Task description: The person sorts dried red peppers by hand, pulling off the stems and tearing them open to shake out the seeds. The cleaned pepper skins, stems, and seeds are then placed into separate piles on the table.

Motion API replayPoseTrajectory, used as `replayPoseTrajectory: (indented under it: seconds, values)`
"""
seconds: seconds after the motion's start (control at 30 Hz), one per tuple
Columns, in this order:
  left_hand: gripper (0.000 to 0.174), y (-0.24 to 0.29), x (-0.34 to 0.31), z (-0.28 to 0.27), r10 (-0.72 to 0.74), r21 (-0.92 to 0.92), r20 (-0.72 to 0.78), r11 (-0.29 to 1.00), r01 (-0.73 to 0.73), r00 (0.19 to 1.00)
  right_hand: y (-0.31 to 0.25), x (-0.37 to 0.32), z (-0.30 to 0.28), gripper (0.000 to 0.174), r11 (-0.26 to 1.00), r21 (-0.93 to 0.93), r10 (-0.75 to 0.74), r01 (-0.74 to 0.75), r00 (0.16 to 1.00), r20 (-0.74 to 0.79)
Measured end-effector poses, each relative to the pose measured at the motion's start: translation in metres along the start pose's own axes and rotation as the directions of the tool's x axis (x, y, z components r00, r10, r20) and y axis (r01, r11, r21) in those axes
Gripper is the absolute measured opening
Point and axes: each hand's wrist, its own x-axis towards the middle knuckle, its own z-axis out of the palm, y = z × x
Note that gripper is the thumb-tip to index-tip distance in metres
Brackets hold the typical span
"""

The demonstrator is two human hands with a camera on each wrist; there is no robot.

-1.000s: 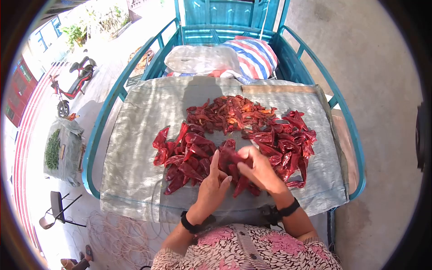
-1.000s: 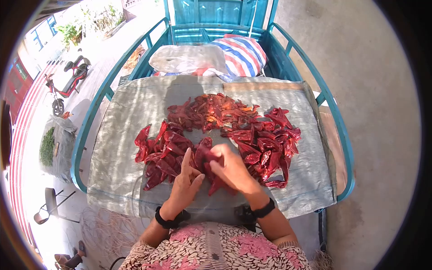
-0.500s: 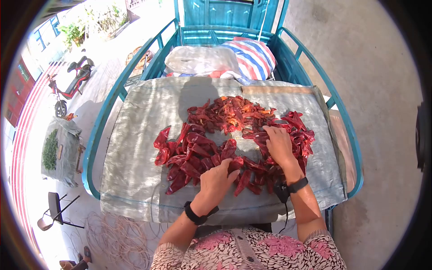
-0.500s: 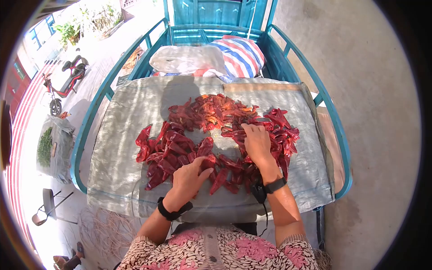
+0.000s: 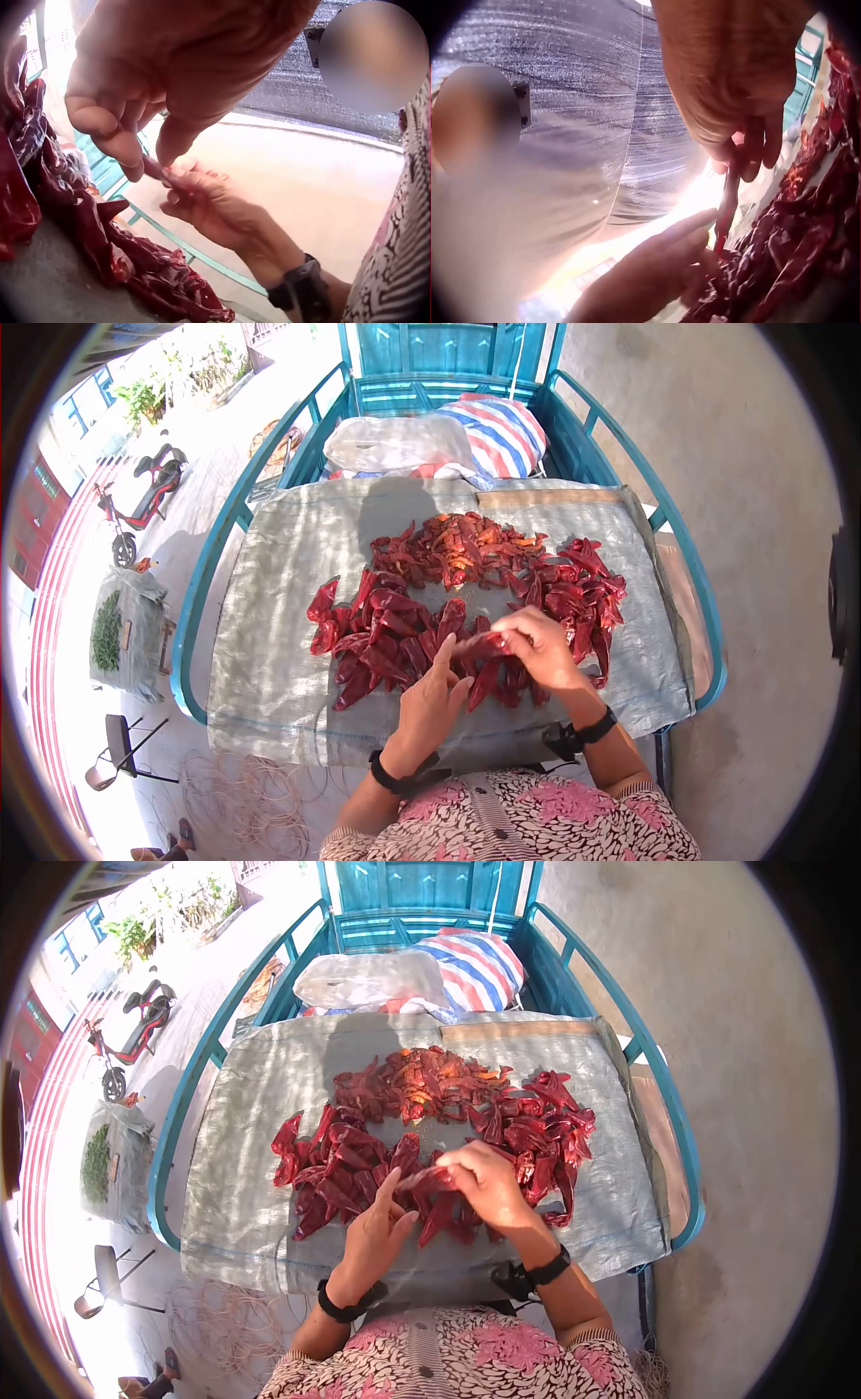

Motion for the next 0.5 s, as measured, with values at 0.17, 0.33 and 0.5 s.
replayPoseTrajectory:
  seconds: [0.17, 0.33, 0.5]
  values:
    - [0.038, 0.006, -0.005, 0.009, 0.023, 0.157, 0.008, 0.987, -0.024, 1.000, -0.014, -0.029, -0.001, 0.015, 0.977, 0.207, 0.027, -0.047, 0.995, 0.099]
    - [0.023, 0.022, -0.001, 0.019, -0.083, 0.287, 0.025, 0.955, 0.072, 0.996, 0.012, -0.040, -0.032, 0.018, 0.993, -0.090, -0.085, 0.076, 0.991, -0.100]
    - [0.022, 0.041, 0.023, 0.027, -0.125, 0.328, -0.087, 0.933, 0.147, 0.988, 0.055, -0.027, -0.043, 0.022, 0.820, -0.556, 0.039, -0.133, 0.983, -0.178]
